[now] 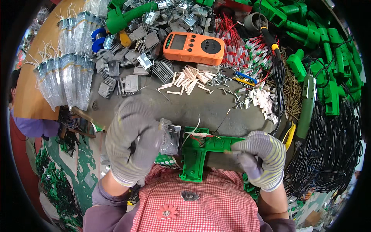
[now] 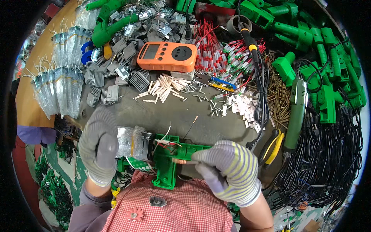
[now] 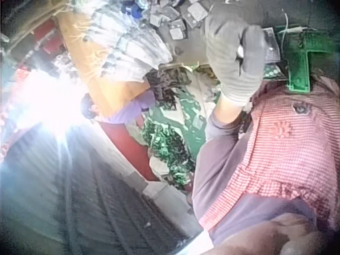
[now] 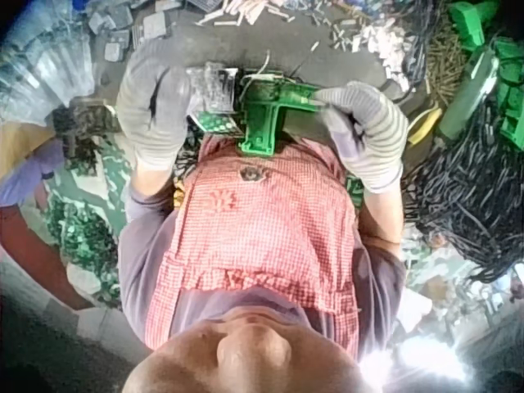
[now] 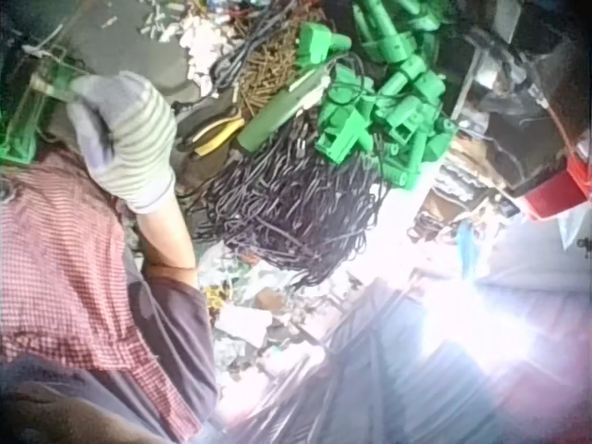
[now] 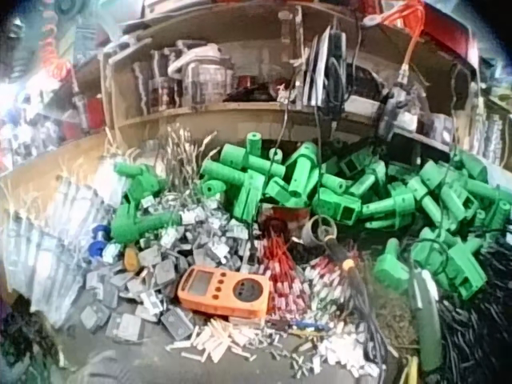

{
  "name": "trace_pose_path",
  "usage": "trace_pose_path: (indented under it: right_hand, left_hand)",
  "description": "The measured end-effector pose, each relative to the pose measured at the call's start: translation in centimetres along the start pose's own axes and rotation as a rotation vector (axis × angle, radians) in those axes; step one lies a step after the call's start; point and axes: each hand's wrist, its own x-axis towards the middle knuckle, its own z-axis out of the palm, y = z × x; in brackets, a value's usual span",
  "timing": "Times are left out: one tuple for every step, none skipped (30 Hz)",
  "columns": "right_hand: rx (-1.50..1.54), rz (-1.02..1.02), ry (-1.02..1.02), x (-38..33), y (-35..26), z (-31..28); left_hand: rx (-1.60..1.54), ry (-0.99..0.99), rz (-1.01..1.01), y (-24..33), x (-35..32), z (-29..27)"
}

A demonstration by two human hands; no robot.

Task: Assembling the internal components, including wiring and soldering, into the plastic housing of a handheld power tool.

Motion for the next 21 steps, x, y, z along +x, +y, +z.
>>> trace_pose_path:
  right_hand:
    - [0.132,-0.077,-0.070,0.3,0.1,0.0]
    - [0.264,-0.153,-0.140,0.7,0.2,0.0]
    - [0.251,-0.257,-0.205,1.3,0.3,0.6]
    - [0.143,-0.263,-0.295,1.8,-0.1,0.8]
    - [0.019,-0.323,-0.266,1.7,0.1,1.5]
    - [-0.105,-0.384,-0.232,1.5,0.2,2.1]
    - [-0.213,-0.335,-0.203,1.4,0.0,2.1]
    - [-0.320,-0.284,-0.172,1.3,-0.2,2.0]
    - [-0.351,-0.234,-0.047,1.2,0.0,2.6]
    - [-0.356,-0.234,-0.049,1.1,0.1,3.3]
    - [-0.247,-0.140,0.061,1.2,0.1,4.1]
    - [-0.136,-0.044,0.173,1.3,0.1,4.7]
    - [-0.117,0.005,0.149,1.5,-0.2,4.8]
    - [-0.120,0.005,0.149,1.6,-0.1,4.9]
    - [-0.140,-0.007,0.146,1.7,0.1,5.2]
    - [-0.159,-0.019,0.143,1.8,0.2,5.3]
    - [-0.170,0.000,0.130,1.8,0.2,5.2]
    - [-0.166,-0.004,0.127,1.7,0.2,5.3]
    - [-0.164,0.000,0.144,1.7,0.2,5.3]
    - [-0.163,0.006,0.161,1.7,0.2,5.3]
    - [-0.162,0.005,0.160,1.7,0.0,5.2]
  left_hand:
    - [0.123,-0.229,0.140,-1.2,0.0,-1.9]
    - [0.120,-0.229,0.137,-1.1,-0.6,-2.1]
    - [0.316,-0.354,0.240,0.0,-0.6,-1.9]
    - [0.516,-0.480,0.340,0.6,-0.7,-1.4]
    - [0.620,-0.466,0.347,0.3,-1.6,-0.8]
    - [0.623,-0.460,0.343,0.2,-2.1,-0.2]
    - [0.706,-0.402,0.371,0.1,-2.5,0.4]
    - [0.789,-0.343,0.398,0.0,-2.8,0.8]
    - [0.850,-0.330,0.397,-0.1,-3.2,1.3]
    - [0.846,-0.327,0.396,-0.1,-3.6,1.7]
    - [0.923,-0.299,0.401,0.0,-4.0,2.1]
    - [1.001,-0.272,0.408,-0.1,-4.3,2.4]
    - [1.032,-0.290,0.374,0.0,-4.6,2.5]
    - [1.029,-0.289,0.375,0.3,-5.0,2.7]
    - [1.057,-0.320,0.341,0.9,-5.2,2.8]
    - [1.084,-0.350,0.306,1.2,-5.3,2.9]
    - [1.086,-0.349,0.305,1.4,-5.3,3.1]
    - [1.052,-0.420,0.232,1.5,-5.3,3.1]
    - [1.017,-0.489,0.160,1.7,-5.3,3.1]
    - [1.020,-0.486,0.157,1.8,-5.1,3.0]
    - [0.930,-0.491,0.109,1.7,-4.8,2.8]
